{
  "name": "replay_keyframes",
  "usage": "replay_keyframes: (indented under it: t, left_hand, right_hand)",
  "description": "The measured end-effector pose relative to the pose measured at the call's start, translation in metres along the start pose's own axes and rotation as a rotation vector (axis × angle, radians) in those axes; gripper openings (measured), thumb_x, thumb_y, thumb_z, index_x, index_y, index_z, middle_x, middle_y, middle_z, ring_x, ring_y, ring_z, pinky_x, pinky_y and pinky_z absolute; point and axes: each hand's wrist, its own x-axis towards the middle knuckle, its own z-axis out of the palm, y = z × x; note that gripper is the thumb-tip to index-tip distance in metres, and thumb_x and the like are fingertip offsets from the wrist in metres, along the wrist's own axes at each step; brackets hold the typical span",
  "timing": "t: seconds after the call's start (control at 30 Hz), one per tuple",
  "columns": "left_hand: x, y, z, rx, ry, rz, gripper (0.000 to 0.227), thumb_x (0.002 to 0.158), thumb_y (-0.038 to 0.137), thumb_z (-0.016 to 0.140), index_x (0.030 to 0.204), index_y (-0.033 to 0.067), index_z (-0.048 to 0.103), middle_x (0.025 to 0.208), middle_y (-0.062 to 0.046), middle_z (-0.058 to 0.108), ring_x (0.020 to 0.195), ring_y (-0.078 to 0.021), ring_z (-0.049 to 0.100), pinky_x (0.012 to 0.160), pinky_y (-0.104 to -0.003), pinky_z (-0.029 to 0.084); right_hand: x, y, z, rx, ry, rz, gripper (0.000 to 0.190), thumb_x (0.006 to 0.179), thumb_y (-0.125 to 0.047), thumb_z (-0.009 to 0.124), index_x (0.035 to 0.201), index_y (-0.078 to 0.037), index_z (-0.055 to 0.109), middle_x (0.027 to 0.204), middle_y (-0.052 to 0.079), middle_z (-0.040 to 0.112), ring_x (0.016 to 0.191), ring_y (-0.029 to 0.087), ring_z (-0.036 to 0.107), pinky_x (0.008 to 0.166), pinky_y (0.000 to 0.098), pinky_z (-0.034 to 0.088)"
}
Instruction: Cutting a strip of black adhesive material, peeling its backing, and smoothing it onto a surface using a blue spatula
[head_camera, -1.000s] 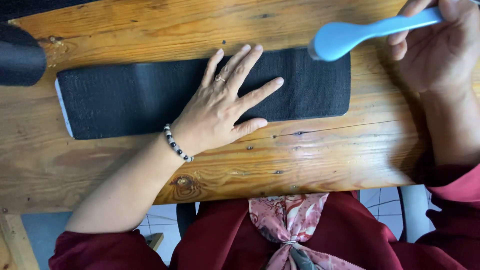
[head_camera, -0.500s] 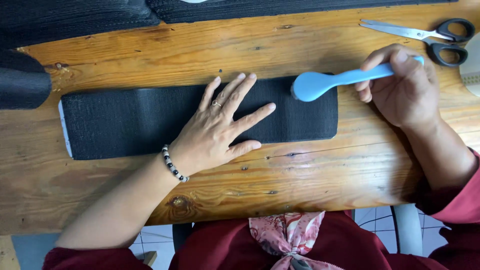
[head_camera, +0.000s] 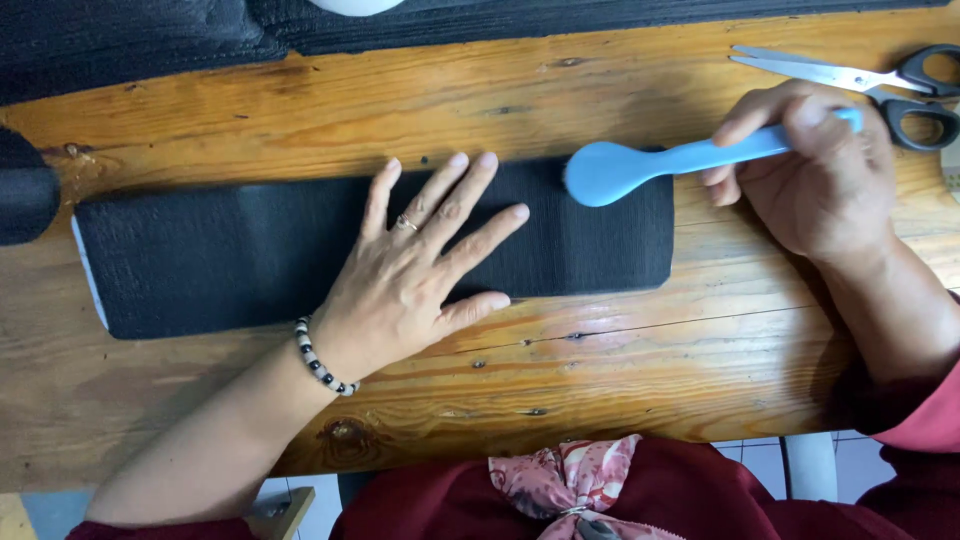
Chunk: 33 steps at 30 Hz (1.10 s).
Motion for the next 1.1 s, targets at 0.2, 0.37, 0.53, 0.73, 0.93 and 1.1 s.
replay_keyframes:
  t: [0.2,0.37,0.53,0.73,0.93,1.1]
  left_hand:
    - [-0.001,-0.014,-0.01,-0.005,-0.025,-0.046,0.073,0.103,0.063,0.056,0.162,0.0263,0.036,0.17,-0.015,0.025,0.158,-0.0342,0.033,0.12,-0.069,0.026]
    - [-0.002,-0.02,-0.011,0.012,-0.052,-0.061,0.072,0.106,0.063,0.053,0.165,0.0278,0.031,0.171,-0.014,0.021,0.159,-0.0347,0.03,0.122,-0.07,0.023]
    - [-0.001,-0.02,-0.011,0.007,-0.061,-0.062,0.072,0.105,0.064,0.053,0.164,0.028,0.031,0.171,-0.015,0.021,0.159,-0.0348,0.029,0.122,-0.069,0.022]
    - [0.001,-0.021,-0.012,0.004,-0.066,-0.058,0.072,0.104,0.063,0.051,0.163,0.028,0.032,0.171,-0.017,0.021,0.159,-0.0352,0.03,0.122,-0.069,0.023]
    - [0.003,-0.024,-0.011,0.014,-0.081,-0.066,0.072,0.104,0.065,0.048,0.164,0.0294,0.03,0.171,-0.015,0.021,0.159,-0.0339,0.03,0.122,-0.069,0.023]
    - [0.002,-0.024,-0.011,0.012,-0.072,-0.062,0.073,0.102,0.064,0.053,0.163,0.0283,0.033,0.171,-0.016,0.023,0.158,-0.0345,0.031,0.12,-0.068,0.023]
  right_hand:
    - [0.0,0.0,-0.004,-0.074,0.139,-0.016,0.043,0.11,-0.044,0.055,0.108,-0.002,0.064,0.084,0.017,0.066,0.067,0.021,0.066,0.06,0.0253,0.057]
    - [0.002,0.001,-0.004,-0.147,0.161,-0.047,0.046,0.112,-0.046,0.052,0.111,-0.001,0.061,0.087,0.014,0.064,0.068,0.018,0.064,0.062,0.0237,0.054]
    - [0.0,0.002,-0.005,-0.096,0.132,0.044,0.044,0.111,-0.042,0.051,0.109,0.0,0.063,0.083,0.016,0.065,0.066,0.021,0.065,0.061,0.0249,0.055]
    - [-0.004,-0.003,-0.015,-0.127,-0.074,0.133,0.042,0.105,-0.028,0.047,0.091,0.006,0.068,0.068,0.022,0.064,0.051,0.024,0.062,0.05,0.0275,0.053]
    - [0.002,0.002,-0.01,0.01,0.074,0.023,0.04,0.109,-0.039,0.059,0.103,0.0,0.062,0.099,0.018,0.069,0.073,0.025,0.071,0.058,0.0277,0.059]
    - [0.0,0.0,-0.013,0.035,0.008,0.065,0.042,0.113,-0.038,0.051,0.113,0.001,0.066,0.081,0.019,0.067,0.068,0.024,0.069,0.061,0.0263,0.057]
